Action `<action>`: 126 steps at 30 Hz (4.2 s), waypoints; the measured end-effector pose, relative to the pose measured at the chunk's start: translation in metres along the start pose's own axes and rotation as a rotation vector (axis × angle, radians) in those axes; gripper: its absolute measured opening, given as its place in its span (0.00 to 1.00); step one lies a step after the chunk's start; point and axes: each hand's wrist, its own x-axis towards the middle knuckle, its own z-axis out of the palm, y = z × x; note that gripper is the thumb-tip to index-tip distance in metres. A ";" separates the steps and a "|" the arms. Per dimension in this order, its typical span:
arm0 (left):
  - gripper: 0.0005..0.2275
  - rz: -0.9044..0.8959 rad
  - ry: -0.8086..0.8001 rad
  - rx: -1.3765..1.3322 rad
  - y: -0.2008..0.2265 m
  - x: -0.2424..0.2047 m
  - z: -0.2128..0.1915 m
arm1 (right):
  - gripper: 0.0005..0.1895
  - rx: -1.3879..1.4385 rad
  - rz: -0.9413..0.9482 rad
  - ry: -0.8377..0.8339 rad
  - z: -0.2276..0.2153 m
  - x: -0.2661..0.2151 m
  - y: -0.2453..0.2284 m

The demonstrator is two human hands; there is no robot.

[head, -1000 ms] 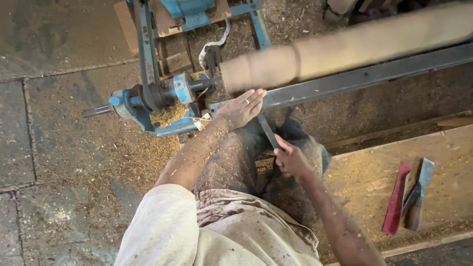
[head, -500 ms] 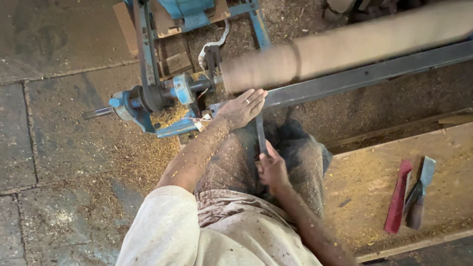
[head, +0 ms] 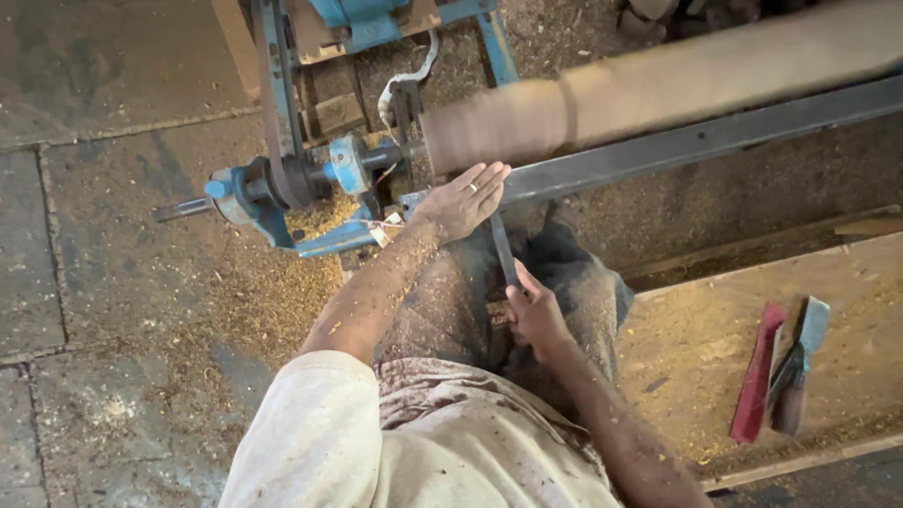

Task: The person uses a chisel to shape a cylindrical piece of wood spinning on a lathe. They hold the tool against the rotating wood to smooth the surface and refine the shape, generating wood shavings.

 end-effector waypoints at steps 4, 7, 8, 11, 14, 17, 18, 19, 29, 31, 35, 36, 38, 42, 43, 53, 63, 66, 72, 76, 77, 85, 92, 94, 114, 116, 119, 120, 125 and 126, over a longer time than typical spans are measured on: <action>0.21 0.012 -0.024 0.013 0.000 0.001 0.002 | 0.31 -0.080 0.019 -0.084 -0.022 0.003 -0.013; 0.21 -0.024 0.001 0.050 0.000 -0.001 0.002 | 0.31 -0.156 0.040 -0.123 -0.043 0.011 -0.027; 0.21 -0.033 0.004 0.061 0.002 -0.002 0.001 | 0.31 -0.188 0.045 -0.118 -0.050 0.014 -0.031; 0.22 -0.040 -0.007 0.052 0.001 0.001 0.000 | 0.31 -0.190 -0.001 -0.105 -0.047 0.018 -0.026; 0.22 -0.028 -0.069 0.040 0.002 0.000 -0.003 | 0.30 -0.110 -0.012 -0.065 -0.033 0.012 -0.011; 0.24 -0.008 -0.154 0.039 0.005 0.003 -0.003 | 0.30 -0.037 -0.008 -0.004 -0.016 0.009 0.003; 0.24 -0.002 -0.181 0.045 0.004 0.005 -0.002 | 0.30 -0.018 -0.014 0.016 -0.010 0.009 0.005; 0.24 0.002 -0.161 0.028 0.003 0.006 -0.001 | 0.29 0.026 -0.012 0.027 -0.003 0.007 0.008; 0.22 0.031 0.012 -0.123 0.013 0.013 0.022 | 0.31 0.170 -0.039 0.082 0.022 -0.007 0.019; 0.21 0.044 0.034 -0.150 0.013 0.021 0.027 | 0.31 0.168 -0.022 0.099 0.017 -0.008 0.016; 0.23 0.040 0.012 -0.087 0.014 0.030 0.027 | 0.30 0.166 0.018 0.086 0.005 -0.003 0.009; 0.23 0.032 0.005 -0.075 0.012 0.031 0.026 | 0.30 0.144 0.011 0.073 0.003 -0.002 0.006; 0.23 0.043 -0.015 -0.059 0.010 0.029 0.022 | 0.30 0.058 0.044 0.066 -0.005 -0.002 0.003; 0.22 0.039 -0.026 -0.005 0.012 0.027 0.018 | 0.31 0.061 -0.085 -0.008 -0.020 0.004 0.004; 0.23 0.042 -0.020 0.009 0.010 0.027 0.018 | 0.31 0.035 -0.063 -0.015 -0.024 0.005 0.002; 0.24 0.046 -0.044 0.049 0.008 0.028 0.017 | 0.31 -0.116 0.086 -0.061 -0.058 0.012 -0.022; 0.25 0.021 -0.103 0.038 0.009 0.030 0.013 | 0.25 -0.587 0.012 0.187 -0.066 0.010 -0.037; 0.26 0.064 -0.157 0.082 0.009 0.031 0.013 | 0.28 -0.238 -0.040 0.024 -0.050 0.005 -0.025; 0.25 0.044 -0.088 -0.024 0.012 0.028 0.015 | 0.29 0.071 -0.040 0.068 -0.009 0.001 0.006; 0.25 0.035 -0.042 -0.047 0.010 0.029 0.019 | 0.32 0.154 0.035 0.123 0.018 0.003 0.011; 0.24 0.027 -0.029 -0.060 0.010 0.031 0.020 | 0.32 0.188 0.020 0.107 0.021 0.002 0.011; 0.24 0.032 -0.046 -0.030 0.006 0.030 0.013 | 0.30 -0.030 0.009 0.030 -0.015 -0.002 -0.014; 0.23 -0.012 -0.037 -0.052 0.009 0.027 0.015 | 0.31 -0.138 0.082 -0.060 -0.043 -0.003 -0.039; 0.23 -0.014 -0.033 -0.056 0.010 0.025 0.015 | 0.30 -0.199 0.122 -0.057 -0.052 0.003 -0.047; 0.24 -0.020 -0.042 -0.065 0.009 0.028 0.012 | 0.29 0.082 0.011 0.085 -0.003 0.004 0.000; 0.24 -0.023 -0.048 -0.083 0.009 0.031 0.014 | 0.30 0.175 0.034 0.091 0.009 0.007 0.008; 0.24 -0.024 -0.046 -0.076 0.014 0.028 0.007 | 0.31 0.226 0.028 0.083 0.021 0.003 0.017; 0.24 -0.027 -0.038 -0.061 0.011 0.029 0.006 | 0.31 0.224 0.012 0.076 0.022 0.003 0.015; 0.23 -0.014 0.001 -0.138 0.003 0.003 0.002 | 0.29 0.145 0.025 0.026 0.018 0.001 0.012; 0.22 -0.030 0.002 -0.145 -0.001 -0.001 0.002 | 0.29 0.130 0.025 0.004 0.018 0.003 0.009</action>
